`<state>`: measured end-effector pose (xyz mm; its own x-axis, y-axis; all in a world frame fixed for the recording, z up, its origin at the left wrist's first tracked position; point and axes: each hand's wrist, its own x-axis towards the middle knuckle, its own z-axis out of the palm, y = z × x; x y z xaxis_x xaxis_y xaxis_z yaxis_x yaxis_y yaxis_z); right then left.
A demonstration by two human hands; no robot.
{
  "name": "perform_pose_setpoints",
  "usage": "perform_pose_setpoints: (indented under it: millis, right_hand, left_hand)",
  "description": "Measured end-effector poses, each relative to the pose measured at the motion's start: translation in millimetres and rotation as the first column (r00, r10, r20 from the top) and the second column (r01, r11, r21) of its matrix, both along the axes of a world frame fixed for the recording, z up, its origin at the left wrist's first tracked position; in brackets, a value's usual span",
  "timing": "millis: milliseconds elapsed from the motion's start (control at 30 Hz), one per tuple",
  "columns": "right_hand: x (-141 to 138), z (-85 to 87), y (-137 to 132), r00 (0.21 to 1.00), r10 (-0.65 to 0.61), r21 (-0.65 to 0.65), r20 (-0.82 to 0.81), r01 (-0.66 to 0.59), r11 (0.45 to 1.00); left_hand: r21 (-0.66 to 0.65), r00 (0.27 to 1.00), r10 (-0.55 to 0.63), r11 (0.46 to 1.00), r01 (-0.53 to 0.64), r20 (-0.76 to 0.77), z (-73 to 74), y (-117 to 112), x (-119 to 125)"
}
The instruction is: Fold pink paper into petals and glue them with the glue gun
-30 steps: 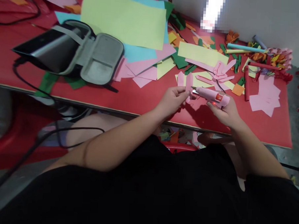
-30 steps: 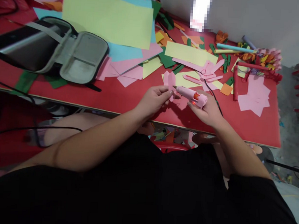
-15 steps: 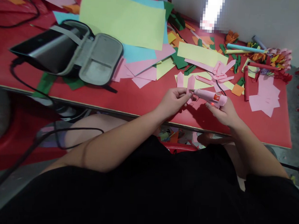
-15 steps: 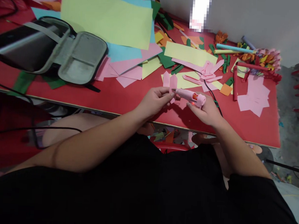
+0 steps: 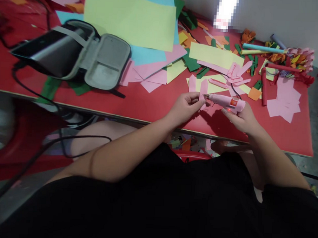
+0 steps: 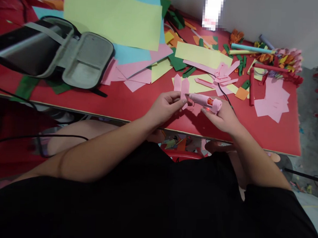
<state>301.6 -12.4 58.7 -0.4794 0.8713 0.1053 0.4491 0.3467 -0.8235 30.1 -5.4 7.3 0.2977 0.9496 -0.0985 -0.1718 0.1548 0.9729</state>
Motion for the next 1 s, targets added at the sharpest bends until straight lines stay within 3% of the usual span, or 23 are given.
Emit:
perform_pose_setpoints:
  millis: [167, 433, 700, 1000]
  right_hand:
    - [-0.8, 4.9, -2.3, 1.000, 0.012, 0.002, 0.021, -0.012, 1.000]
    - [1.8, -0.2, -3.8, 0.995, -0.070, 0.031, 0.075, 0.068, 0.997]
    - [-2.2, 11.6, -7.2, 1.000, -0.006, -0.021, 0.026, 0.006, 1.000]
    - [-0.1, 11.8, -7.0, 0.999, -0.006, 0.060, 0.054, 0.003, 0.998]
  left_hand:
    - [0.042, 1.000, -0.006, 0.999, 0.007, -0.024, -0.8, -0.1, -0.2]
    - [0.049, 0.999, 0.007, 0.999, -0.006, -0.034, -2.7, -1.1, -0.6]
    - [0.043, 0.998, 0.035, 0.999, -0.033, -0.043, -5.7, -1.2, -0.8]
    - [0.055, 0.998, 0.029, 0.998, -0.027, -0.050, -7.1, -0.2, -1.0]
